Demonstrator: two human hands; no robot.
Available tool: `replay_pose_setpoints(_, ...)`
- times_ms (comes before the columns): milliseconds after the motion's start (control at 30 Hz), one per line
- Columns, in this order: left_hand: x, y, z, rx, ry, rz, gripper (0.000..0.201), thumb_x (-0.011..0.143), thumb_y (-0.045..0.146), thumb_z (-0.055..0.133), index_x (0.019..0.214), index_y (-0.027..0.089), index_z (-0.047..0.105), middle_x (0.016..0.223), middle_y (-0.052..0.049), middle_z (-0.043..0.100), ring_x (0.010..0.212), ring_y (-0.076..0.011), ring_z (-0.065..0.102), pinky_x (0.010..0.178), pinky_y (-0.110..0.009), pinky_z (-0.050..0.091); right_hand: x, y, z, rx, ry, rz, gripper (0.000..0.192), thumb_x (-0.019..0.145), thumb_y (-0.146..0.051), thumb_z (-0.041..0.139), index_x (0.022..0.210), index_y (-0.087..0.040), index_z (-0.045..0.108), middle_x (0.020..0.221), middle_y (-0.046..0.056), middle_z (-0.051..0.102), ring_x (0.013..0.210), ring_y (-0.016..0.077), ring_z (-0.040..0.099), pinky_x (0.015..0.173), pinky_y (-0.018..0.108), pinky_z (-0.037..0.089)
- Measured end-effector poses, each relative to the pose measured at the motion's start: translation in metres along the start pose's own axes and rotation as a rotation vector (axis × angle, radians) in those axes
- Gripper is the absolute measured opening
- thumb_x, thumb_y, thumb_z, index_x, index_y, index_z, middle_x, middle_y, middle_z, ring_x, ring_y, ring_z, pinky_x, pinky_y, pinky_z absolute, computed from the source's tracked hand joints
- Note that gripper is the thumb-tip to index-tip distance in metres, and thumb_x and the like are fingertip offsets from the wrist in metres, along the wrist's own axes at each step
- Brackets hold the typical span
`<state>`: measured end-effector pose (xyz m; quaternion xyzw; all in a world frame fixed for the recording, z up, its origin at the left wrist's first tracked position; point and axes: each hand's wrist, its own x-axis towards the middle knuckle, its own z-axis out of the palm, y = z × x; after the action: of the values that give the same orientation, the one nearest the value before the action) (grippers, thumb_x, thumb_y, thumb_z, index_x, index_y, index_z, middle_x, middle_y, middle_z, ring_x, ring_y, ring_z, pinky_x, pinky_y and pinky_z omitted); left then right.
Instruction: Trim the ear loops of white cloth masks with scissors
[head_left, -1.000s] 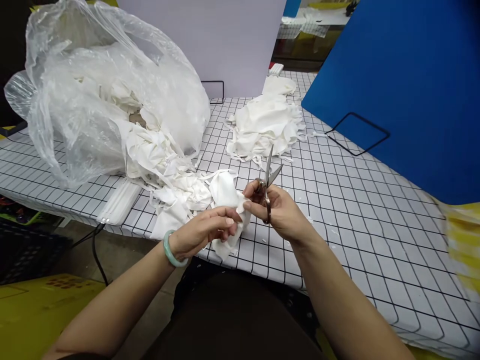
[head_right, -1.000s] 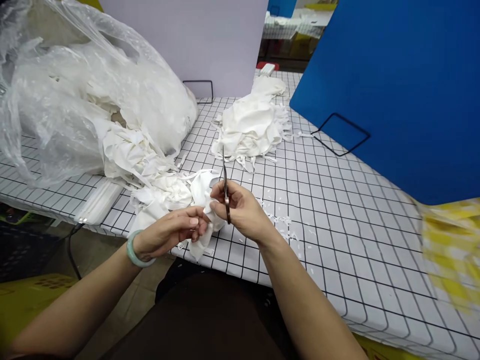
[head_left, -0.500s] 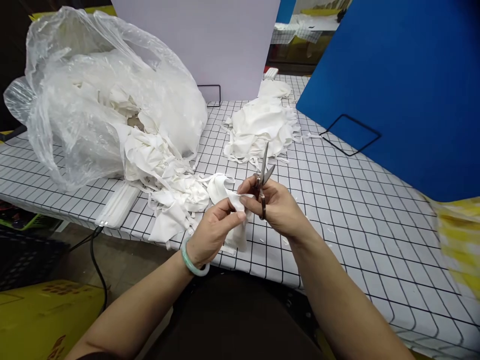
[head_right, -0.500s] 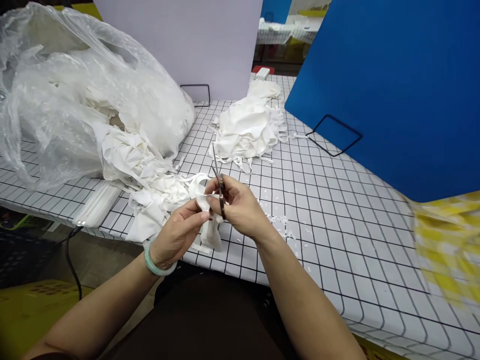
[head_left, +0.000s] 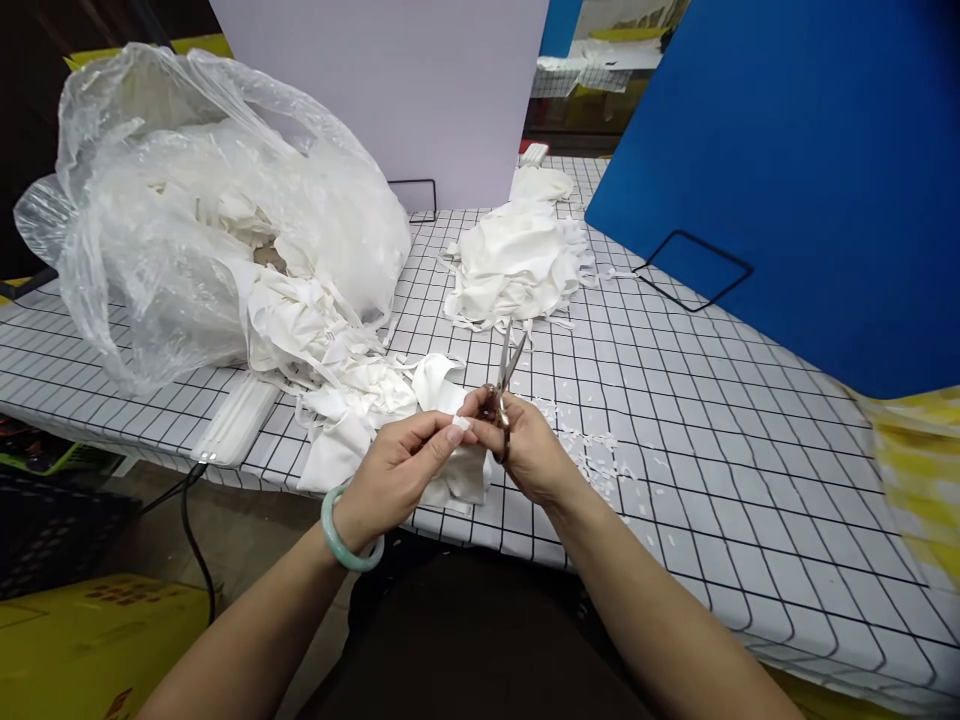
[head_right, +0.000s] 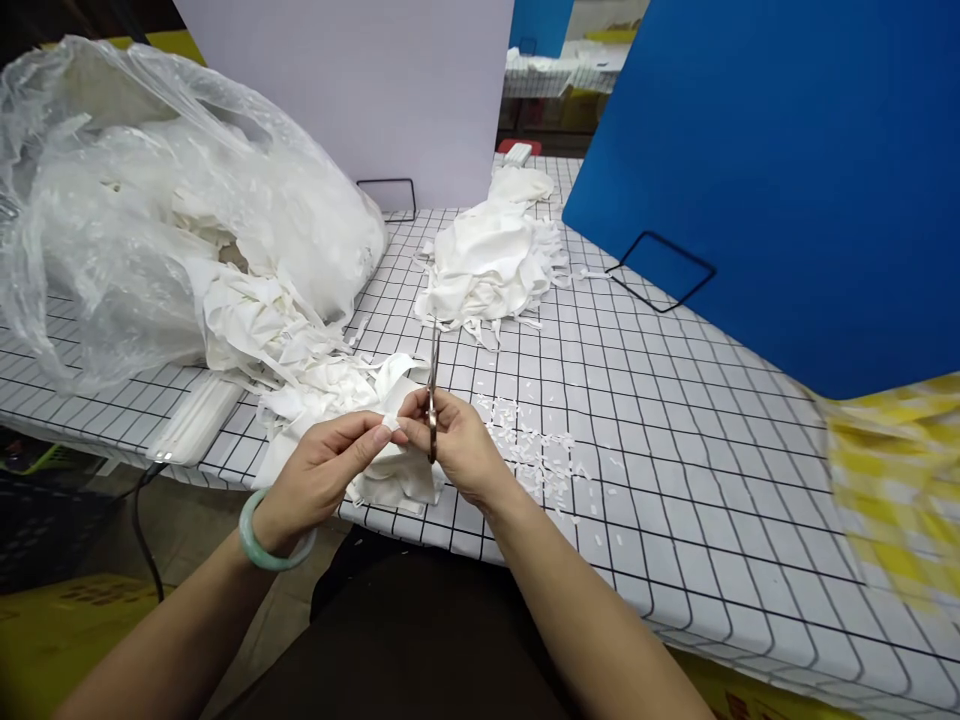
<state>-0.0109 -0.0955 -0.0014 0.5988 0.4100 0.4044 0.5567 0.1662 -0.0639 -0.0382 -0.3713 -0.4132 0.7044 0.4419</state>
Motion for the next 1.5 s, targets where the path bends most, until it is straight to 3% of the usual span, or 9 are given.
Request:
replay_pose_setpoints(233, 0.006, -0.006, 0.008, 0.038, 0.122, 0.246, 0.022, 0.097, 0.031, 0.060, 0.088, 0.019, 0.076, 0.121, -0.010, 0.060, 0.123, -0.0252, 0.053, 0.108, -0.039, 0.044, -0.004, 0.002, 0.009, 0.150, -0.009, 0.041, 0.035, 0.064, -0.035, 0.090, 0.082, -0.021, 0.064, 0.074, -0.004, 0.060, 0.069, 0.0116, 0.056, 0.067, 0.025, 0.047)
replay_pose_setpoints(333, 0.010, -0.015, 0.022, -0.193, 0.167, 0.254, 0.024, 0.100, 0.028, 0.055, 0.087, 0.018, 0.073, 0.113, -0.009, 0.061, 0.098, -0.0180, 0.063, 0.091, -0.033, 0.052, -0.012, 0.000, 0.012, 0.155, -0.014, 0.090, 0.040, 0.065, -0.043, 0.088, 0.083, -0.021, 0.060, 0.074, -0.003, 0.059, 0.069, 0.0133, 0.057, 0.069, 0.028, 0.048)
replay_pose_setpoints(467, 0.010, -0.022, 0.033, -0.326, 0.173, 0.148, 0.025, 0.101, 0.030, 0.053, 0.088, 0.017, 0.070, 0.106, -0.005, 0.054, 0.052, -0.0022, 0.039, 0.049, -0.022, 0.038, -0.034, -0.004, -0.002, -0.406, 0.058, -0.003, 0.030, 0.075, -0.043, 0.079, 0.085, -0.022, 0.060, 0.081, 0.000, 0.060, 0.078, 0.0180, 0.057, 0.075, 0.034, 0.048)
replay_pose_setpoints(633, 0.006, -0.021, 0.036, -0.065, 0.133, 0.175, 0.025, 0.100, 0.031, 0.053, 0.087, 0.017, 0.069, 0.100, -0.007, 0.055, 0.071, -0.0116, 0.052, 0.062, -0.026, 0.046, -0.065, -0.013, -0.028, -0.939, 0.105, -0.113, 0.027, 0.078, -0.046, 0.074, 0.078, -0.022, 0.062, 0.083, 0.004, 0.061, 0.084, 0.0237, 0.058, 0.078, 0.039, 0.048)
replay_pose_setpoints(833, 0.008, -0.021, 0.040, -0.021, 0.104, 0.200, 0.027, 0.100, 0.029, 0.053, 0.084, 0.018, 0.072, 0.110, -0.010, 0.058, 0.115, -0.0236, 0.055, 0.101, -0.038, 0.047, -0.057, 0.006, -0.014, -0.397, 0.168, -0.079, 0.035, 0.073, -0.044, 0.080, 0.096, -0.023, 0.064, 0.092, 0.003, 0.067, 0.085, 0.0207, 0.062, 0.078, 0.035, 0.051)
replay_pose_setpoints(1033, 0.010, -0.023, 0.038, -0.163, 0.171, 0.133, 0.028, 0.100, 0.028, 0.053, 0.080, 0.018, 0.070, 0.093, -0.009, 0.061, 0.114, -0.0254, 0.057, 0.084, -0.033, 0.051, -0.041, 0.041, 0.019, -0.019, 0.122, 0.005, 0.037, 0.075, -0.050, 0.077, 0.077, -0.020, 0.056, 0.067, -0.004, 0.051, 0.059, 0.0105, 0.045, 0.058, 0.026, 0.041)
replay_pose_setpoints(1133, 0.007, -0.027, 0.035, -0.100, 0.211, 0.127, 0.030, 0.100, 0.028, 0.051, 0.077, 0.019, 0.067, 0.078, -0.006, 0.053, 0.108, -0.0237, 0.055, 0.080, -0.031, 0.048, -0.048, 0.035, 0.006, -0.214, 0.062, 0.029, 0.037, 0.075, -0.051, 0.077, 0.082, -0.019, 0.059, 0.073, -0.002, 0.055, 0.063, 0.0121, 0.048, 0.060, 0.026, 0.040)
replay_pose_setpoints(1300, 0.002, -0.029, 0.037, 0.062, 0.134, 0.240, 0.028, 0.101, 0.026, 0.049, 0.081, 0.018, 0.065, 0.096, -0.009, 0.056, 0.106, -0.0220, 0.052, 0.088, -0.034, 0.045, -0.062, 0.005, -0.025, -0.741, 0.035, -0.062, 0.036, 0.079, -0.053, 0.073, 0.074, -0.020, 0.060, 0.076, 0.001, 0.062, 0.073, 0.0174, 0.057, 0.070, 0.030, 0.044)
replay_pose_setpoints(1500, 0.000, -0.029, 0.042, 0.071, 0.087, 0.281, 0.028, 0.102, 0.024, 0.045, 0.079, 0.018, 0.060, 0.099, -0.009, 0.052, 0.103, -0.0218, 0.050, 0.087, -0.034, 0.045, -0.070, -0.007, -0.025, -0.929, 0.009, -0.051, 0.032, 0.077, -0.045, 0.075, 0.066, -0.020, 0.057, 0.066, 0.000, 0.063, 0.064, 0.0157, 0.056, 0.064, 0.028, 0.042)
